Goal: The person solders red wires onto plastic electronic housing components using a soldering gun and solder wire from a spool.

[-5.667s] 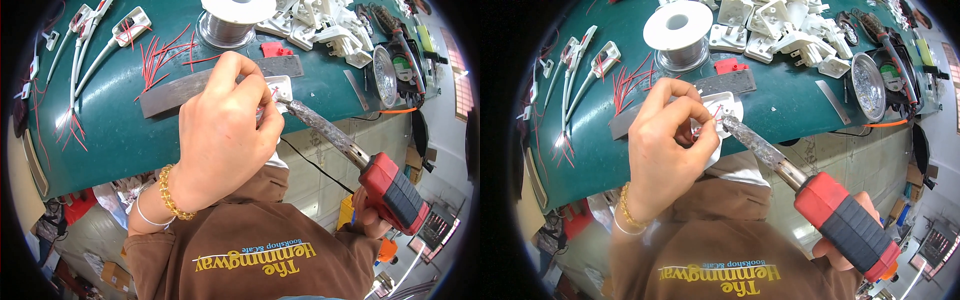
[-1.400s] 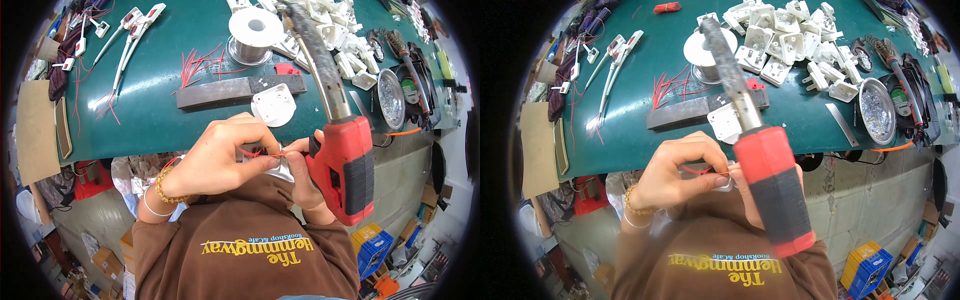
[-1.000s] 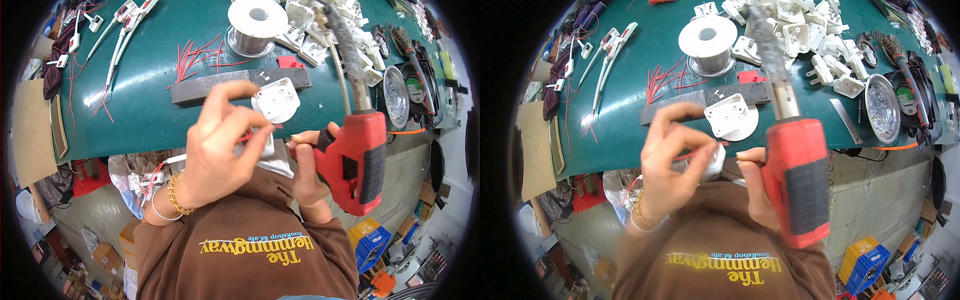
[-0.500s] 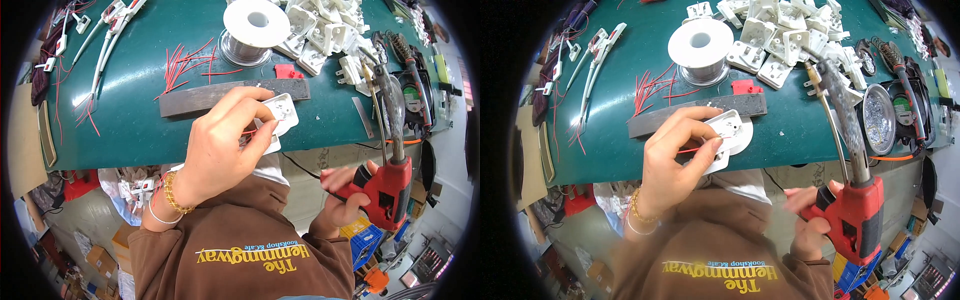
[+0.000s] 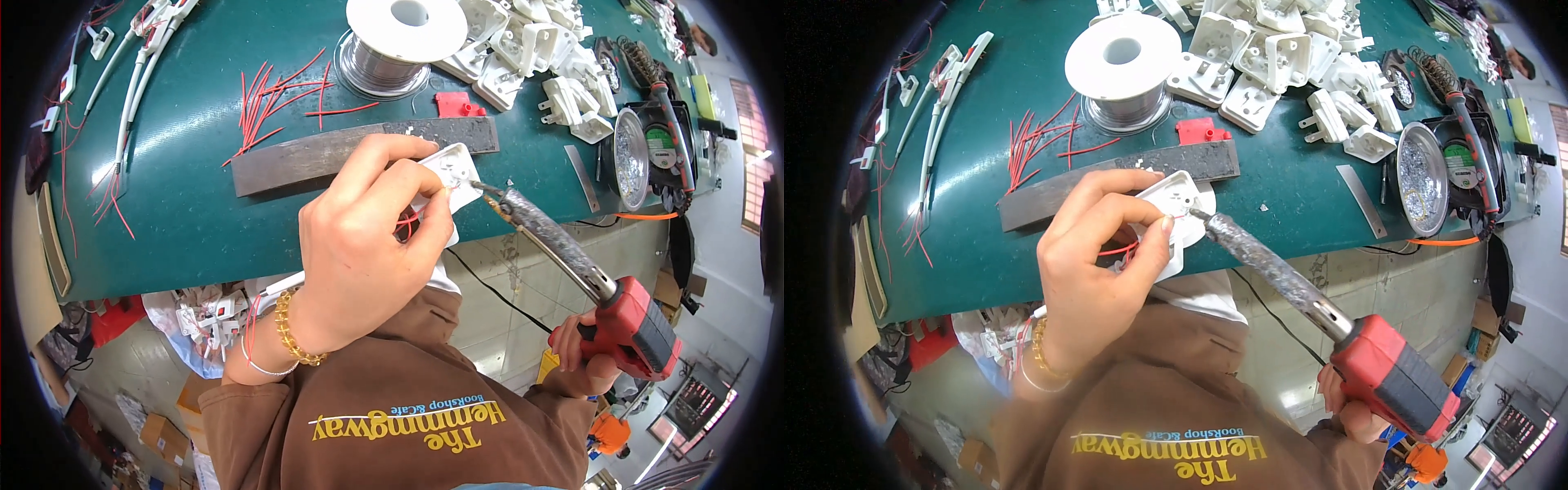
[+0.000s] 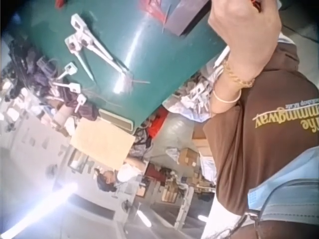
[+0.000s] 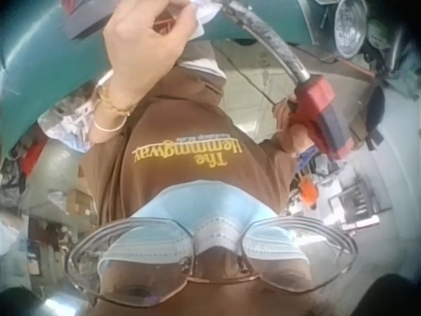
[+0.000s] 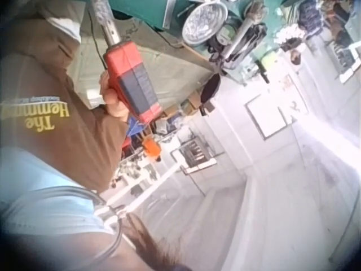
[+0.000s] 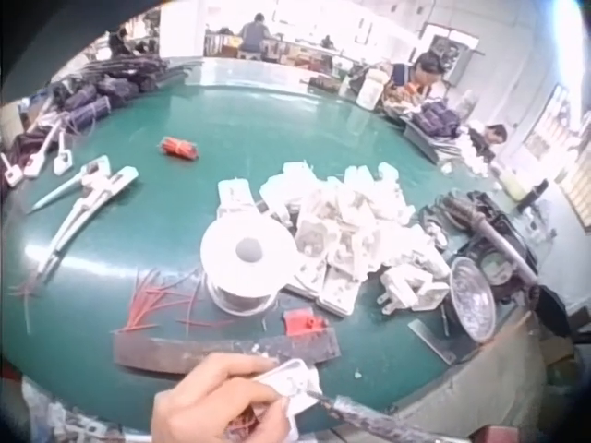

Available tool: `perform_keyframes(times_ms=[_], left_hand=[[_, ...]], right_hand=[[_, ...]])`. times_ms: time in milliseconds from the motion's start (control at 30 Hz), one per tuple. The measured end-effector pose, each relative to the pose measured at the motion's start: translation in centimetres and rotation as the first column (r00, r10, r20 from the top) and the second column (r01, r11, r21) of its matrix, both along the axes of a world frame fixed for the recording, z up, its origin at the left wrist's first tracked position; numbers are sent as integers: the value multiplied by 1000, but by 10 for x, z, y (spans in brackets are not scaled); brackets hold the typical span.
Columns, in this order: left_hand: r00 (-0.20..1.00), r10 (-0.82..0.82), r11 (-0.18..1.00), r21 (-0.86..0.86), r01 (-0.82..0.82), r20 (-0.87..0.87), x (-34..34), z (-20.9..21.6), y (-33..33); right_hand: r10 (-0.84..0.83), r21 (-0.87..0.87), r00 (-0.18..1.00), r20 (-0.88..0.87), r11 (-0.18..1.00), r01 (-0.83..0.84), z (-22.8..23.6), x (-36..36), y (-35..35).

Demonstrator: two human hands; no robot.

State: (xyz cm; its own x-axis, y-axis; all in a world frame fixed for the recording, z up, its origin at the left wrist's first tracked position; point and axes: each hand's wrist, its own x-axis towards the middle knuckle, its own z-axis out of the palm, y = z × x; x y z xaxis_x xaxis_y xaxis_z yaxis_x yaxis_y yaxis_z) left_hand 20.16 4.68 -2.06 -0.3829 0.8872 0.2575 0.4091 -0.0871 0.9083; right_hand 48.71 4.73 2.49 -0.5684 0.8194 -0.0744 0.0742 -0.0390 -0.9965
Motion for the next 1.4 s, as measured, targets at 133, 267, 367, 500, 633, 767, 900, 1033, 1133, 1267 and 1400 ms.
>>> perform_keyframes(times_ms=[133, 267, 367, 500, 633, 767, 900, 1033, 1133, 1267, 1400], left_hand=[[1000, 21, 998, 64, -22, 14, 4, -6, 2], [999, 42, 996, 74, -43, 17, 6, -8, 1], [999, 48, 995, 85, -45, -23, 5, -9, 2], [994, 85, 989, 123, -77, -65, 8, -13, 3], [997, 42, 995, 88, -36, -70, 6, -10, 2], [991, 115, 977, 187, -100, -71, 10, -17, 6], [989, 118, 982, 162, -102, -91, 12, -16, 6], [980, 150, 978, 161, -129, -130, 13, -15, 7], [978, 152, 979, 161, -128, -144, 12, -15, 8], [979, 152, 977, 173, -127, -138, 13, -15, 9], [978, 141, 981, 154, -117, -154, 10, -14, 9]], right_hand=[[-168, 4, 982, 83, 986, 168, 13, -12, -12], [-102, -70, 991, 87, 992, 108, 22, -10, -7], [-28, -85, 995, 95, 996, 37, 25, 2, -4], [-30, -153, 939, 343, 984, 87, 43, -7, -6], [-37, -96, 963, 266, 993, 65, 44, -6, -9], [25, -10, 989, 148, 1000, -24, 35, -4, -4], [-150, 9, 978, 147, 989, 150, 34, -20, -13], [-136, 72, 982, 133, 989, 128, 32, -30, -10], [-336, 64, 918, 210, 942, 330, 31, -35, -16], [-313, 35, 926, 213, 949, 313, 39, -47, -8], [-350, 4, 849, 396, 925, 380, 62, -55, -2]])
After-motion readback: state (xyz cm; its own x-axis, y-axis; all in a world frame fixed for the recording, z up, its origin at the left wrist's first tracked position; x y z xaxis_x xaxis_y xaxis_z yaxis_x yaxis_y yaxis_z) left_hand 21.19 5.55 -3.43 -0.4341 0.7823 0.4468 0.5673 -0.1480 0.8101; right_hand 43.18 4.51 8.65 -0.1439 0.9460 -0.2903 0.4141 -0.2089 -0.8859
